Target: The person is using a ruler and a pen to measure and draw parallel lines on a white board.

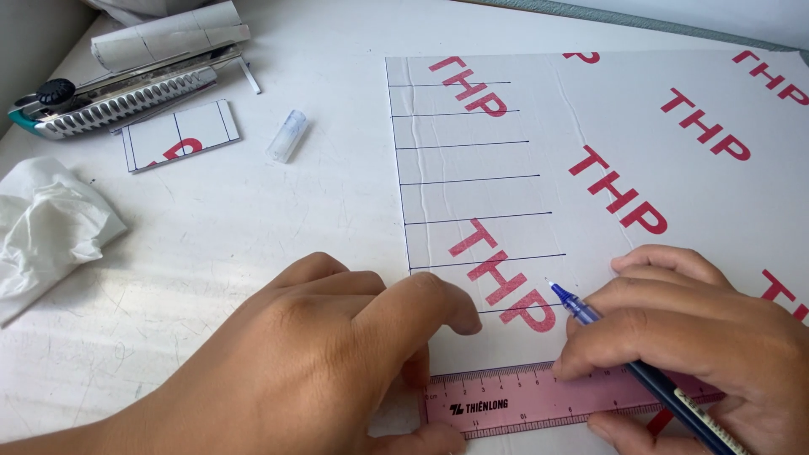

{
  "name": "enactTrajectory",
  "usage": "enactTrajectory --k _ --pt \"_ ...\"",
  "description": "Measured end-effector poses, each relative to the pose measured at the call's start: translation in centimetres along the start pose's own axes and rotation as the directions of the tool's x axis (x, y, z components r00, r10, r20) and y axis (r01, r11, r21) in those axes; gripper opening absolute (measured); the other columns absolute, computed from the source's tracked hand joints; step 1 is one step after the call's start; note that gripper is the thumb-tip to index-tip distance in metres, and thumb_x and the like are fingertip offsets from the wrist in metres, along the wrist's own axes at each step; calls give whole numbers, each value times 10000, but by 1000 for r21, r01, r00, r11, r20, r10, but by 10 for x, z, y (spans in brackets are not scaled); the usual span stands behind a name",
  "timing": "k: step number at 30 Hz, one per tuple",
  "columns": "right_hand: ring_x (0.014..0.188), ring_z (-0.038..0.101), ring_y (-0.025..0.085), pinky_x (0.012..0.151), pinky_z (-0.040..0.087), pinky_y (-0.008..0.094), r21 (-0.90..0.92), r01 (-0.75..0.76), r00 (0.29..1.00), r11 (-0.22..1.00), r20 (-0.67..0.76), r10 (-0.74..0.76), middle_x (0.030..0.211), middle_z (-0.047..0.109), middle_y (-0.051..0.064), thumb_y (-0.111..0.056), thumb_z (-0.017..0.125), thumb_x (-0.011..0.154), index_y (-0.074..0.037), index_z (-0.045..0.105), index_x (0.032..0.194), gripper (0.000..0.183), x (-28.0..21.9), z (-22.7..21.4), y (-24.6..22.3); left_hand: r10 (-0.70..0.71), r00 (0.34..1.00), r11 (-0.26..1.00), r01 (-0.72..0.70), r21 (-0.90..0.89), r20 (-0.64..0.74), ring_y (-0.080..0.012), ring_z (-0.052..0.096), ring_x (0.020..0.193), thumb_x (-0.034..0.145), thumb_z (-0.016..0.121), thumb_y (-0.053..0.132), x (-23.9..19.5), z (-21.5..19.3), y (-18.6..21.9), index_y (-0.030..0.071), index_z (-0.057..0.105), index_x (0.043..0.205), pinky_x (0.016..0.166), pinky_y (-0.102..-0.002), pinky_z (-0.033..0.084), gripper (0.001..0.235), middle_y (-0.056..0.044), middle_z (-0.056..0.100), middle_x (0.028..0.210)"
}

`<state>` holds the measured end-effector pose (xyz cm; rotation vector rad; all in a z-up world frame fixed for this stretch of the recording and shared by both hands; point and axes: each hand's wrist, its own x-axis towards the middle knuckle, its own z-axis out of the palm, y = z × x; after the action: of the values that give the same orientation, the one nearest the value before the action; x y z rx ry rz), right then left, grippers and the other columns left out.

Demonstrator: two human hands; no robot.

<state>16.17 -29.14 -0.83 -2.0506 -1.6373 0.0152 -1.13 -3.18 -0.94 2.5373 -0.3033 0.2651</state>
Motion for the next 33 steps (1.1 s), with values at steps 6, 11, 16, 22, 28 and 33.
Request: enactTrajectory --k 6,11,16,22,28,33 --pt "686 697 60 1211 456 414 -5 -15 1000 1000 18 15 760 752 -148 -204 816 692 -303 843 877 212 -1 0 2 8 999 997 -5 75 -43 -255 686 810 924 756 606 -1 1 -1 211 635 1241 701 -461 491 521 43 761 1084" --pt "661 711 52 1184 425 391 19 17 997 1000 72 -18 790 785 -156 -274 853 719 -327 846 932 220 -1 -2 10 20 1000 997 -19 80 -19 -245 655 768 922 785 535 0 1 -1 246 662 1144 656 -447 479 385 31 701 985" --pt "622 676 63 1181 446 398 2 -10 999 1000 49 10 746 759 -145 -227 839 702 -314 836 890 208 0 -1 3 54 998 995 -52 87 -28 -251 658 799 916 812 548 1 2 -3 229 670 1155 664 -451 486 423 27 714 1004" --pt "703 709 70 1211 479 445 -12 -16 1000 1000 -26 16 787 789 -138 -193 837 627 -274 814 852 241 1 1 -2 243 970 964 -241 110 -6 -281 569 732 1036 725 426 1 7 -8 204 754 1030 612 -445 446 224 -45 594 946" --pt "663 600 145 1137 522 422 20 -21 999 1000 -29 21 780 711 -50 -170 926 573 -221 816 832 286 9 -4 -13 318 948 929 -311 199 1 -316 564 779 1004 790 419 4 0 -4 192 702 964 635 -475 455 247 -56 604 987" --pt "1081 770 180 1105 576 314 248 51 971 967 -240 10 1063 691 88 -455 770 589 -34 592 1228 786 -3 -6 4 283 959 951 -285 117 36 -330 621 835 995 762 366 5 -7 2 156 747 1035 729 -482 509 215 -75 636 978"
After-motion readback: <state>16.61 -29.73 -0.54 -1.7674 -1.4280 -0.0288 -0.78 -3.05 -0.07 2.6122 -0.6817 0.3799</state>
